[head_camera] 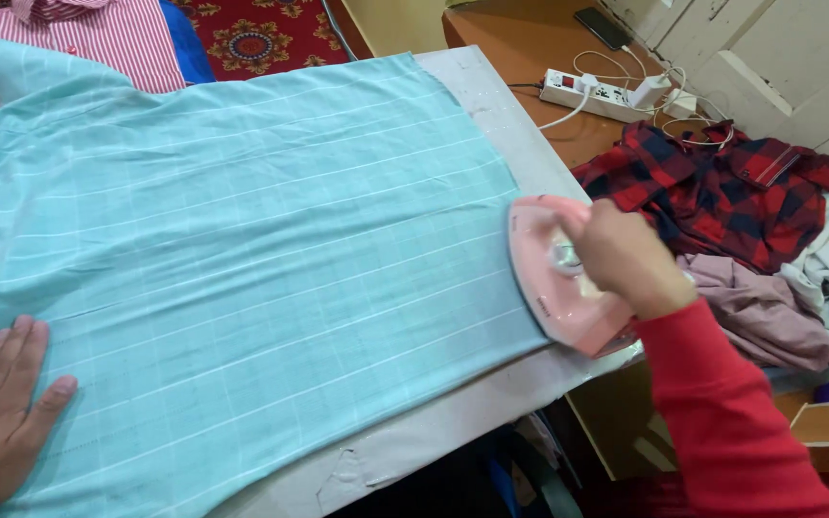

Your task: The recorder is ironing a light blue button-up shirt on a table.

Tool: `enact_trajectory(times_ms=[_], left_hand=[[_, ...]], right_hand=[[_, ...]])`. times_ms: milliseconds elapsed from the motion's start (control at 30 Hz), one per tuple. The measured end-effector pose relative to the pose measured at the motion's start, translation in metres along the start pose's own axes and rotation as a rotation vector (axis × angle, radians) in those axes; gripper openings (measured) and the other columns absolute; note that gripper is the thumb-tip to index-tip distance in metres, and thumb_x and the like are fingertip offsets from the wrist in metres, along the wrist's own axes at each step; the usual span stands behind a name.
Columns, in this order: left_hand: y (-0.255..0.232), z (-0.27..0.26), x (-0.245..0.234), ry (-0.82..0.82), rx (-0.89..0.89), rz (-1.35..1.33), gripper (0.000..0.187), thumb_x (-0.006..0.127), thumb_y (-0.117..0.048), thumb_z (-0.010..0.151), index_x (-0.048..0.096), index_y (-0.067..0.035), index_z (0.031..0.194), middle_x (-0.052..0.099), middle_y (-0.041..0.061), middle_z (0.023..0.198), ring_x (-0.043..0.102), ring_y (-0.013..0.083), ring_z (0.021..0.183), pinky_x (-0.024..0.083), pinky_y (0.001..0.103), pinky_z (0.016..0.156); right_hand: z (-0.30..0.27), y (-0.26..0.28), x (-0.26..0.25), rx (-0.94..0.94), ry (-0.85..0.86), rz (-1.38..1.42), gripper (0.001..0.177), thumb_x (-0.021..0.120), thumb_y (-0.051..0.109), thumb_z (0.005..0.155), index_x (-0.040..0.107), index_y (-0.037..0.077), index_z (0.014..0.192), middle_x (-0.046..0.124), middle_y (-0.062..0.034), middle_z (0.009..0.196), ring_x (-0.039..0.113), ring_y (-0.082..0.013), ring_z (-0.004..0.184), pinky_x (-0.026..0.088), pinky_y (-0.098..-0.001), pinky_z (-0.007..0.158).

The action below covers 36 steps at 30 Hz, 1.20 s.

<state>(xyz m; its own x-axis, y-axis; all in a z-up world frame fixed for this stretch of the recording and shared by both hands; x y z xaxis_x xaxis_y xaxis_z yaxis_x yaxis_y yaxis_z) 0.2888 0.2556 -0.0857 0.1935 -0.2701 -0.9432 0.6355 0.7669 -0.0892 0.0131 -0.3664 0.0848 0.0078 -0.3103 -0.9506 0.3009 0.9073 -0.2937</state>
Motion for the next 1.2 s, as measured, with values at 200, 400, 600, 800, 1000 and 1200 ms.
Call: enact_trajectory(times_ms=[200, 400, 600, 800, 1000, 1200], left_hand=[[0.010, -0.004, 0.015, -0.045, 0.026, -0.081, 0.081, 0.030, -0.057, 0.103, 0.029, 0.002, 0.158, 0.027, 0.026, 0.165, 0.021, 0.0385, 0.156, 0.014, 0.048, 0.125], [0.017, -0.006, 0.018, -0.074, 0.024, -0.093, 0.082, 0.031, -0.058, 0.104, 0.031, 0.002, 0.160, 0.028, 0.026, 0.167, 0.023, 0.0390, 0.157, 0.016, 0.048, 0.129], [-0.004, 0.003, 0.006, -0.009, -0.043, 0.092, 0.086, 0.036, -0.061, 0.099, 0.033, 0.000, 0.159, 0.030, 0.022, 0.166, 0.025, 0.0351, 0.155, 0.018, 0.048, 0.125], [-0.119, 0.057, -0.042, 0.072, 0.123, -0.050, 0.085, 0.033, -0.064, 0.096, 0.027, -0.007, 0.159, 0.028, 0.014, 0.166, 0.024, 0.0278, 0.154, 0.019, 0.045, 0.122], [-0.071, 0.050, -0.008, 0.091, -0.039, 0.030, 0.088, 0.035, -0.067, 0.093, 0.024, -0.009, 0.159, 0.025, 0.012, 0.165, 0.021, 0.0263, 0.151, 0.016, 0.046, 0.119], [-0.056, 0.041, -0.019, 0.079, -0.085, 0.053, 0.089, 0.036, -0.066, 0.093, 0.026, -0.007, 0.159, 0.025, 0.014, 0.166, 0.022, 0.0283, 0.152, 0.017, 0.049, 0.119]], right_hand=[[-0.012, -0.049, 0.013, 0.370, 0.080, 0.387, 0.062, 0.049, 0.054, 0.104, 0.064, -0.006, 0.103, 0.068, -0.0365, 0.095, 0.066, -0.0540, 0.090, 0.053, -0.0594, 0.079], [-0.003, -0.047, 0.010, 0.279, 0.027, 0.386, 0.059, 0.048, 0.049, 0.103, 0.064, -0.007, 0.100, 0.067, -0.0362, 0.096, 0.066, -0.0559, 0.086, 0.052, -0.0601, 0.076], [-0.009, -0.038, -0.002, 0.538, 0.250, 0.635, 0.062, 0.050, 0.050, 0.102, 0.067, -0.009, 0.095, 0.072, -0.0308, 0.080, 0.076, -0.0430, 0.071, 0.058, -0.0525, 0.068], [0.032, 0.065, -0.031, -0.241, -0.134, 0.156, 0.031, 0.049, 0.027, 0.103, 0.068, 0.007, 0.116, 0.068, -0.0280, 0.090, 0.069, -0.0431, 0.073, 0.054, -0.0528, 0.063], [0.055, 0.002, 0.011, -0.113, -0.071, 0.146, 0.038, 0.048, 0.028, 0.097, 0.065, 0.001, 0.118, 0.066, -0.0340, 0.098, 0.068, -0.0497, 0.076, 0.055, -0.0558, 0.063], [0.050, -0.044, 0.003, 0.286, 0.043, 0.406, 0.063, 0.047, 0.055, 0.103, 0.066, -0.005, 0.102, 0.070, -0.0313, 0.091, 0.067, -0.0523, 0.082, 0.053, -0.0586, 0.074]])
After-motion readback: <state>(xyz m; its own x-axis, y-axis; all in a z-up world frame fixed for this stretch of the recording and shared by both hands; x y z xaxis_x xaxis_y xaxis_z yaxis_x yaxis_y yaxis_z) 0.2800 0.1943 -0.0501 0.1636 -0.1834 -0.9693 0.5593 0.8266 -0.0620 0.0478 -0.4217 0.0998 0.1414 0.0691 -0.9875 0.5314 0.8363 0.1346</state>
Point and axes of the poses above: each hand's wrist, its own z-axis towards the middle knuckle, its own x-axis out of the palm, y = z × x, the point moved 10 cm from there along z, towards the middle knuckle
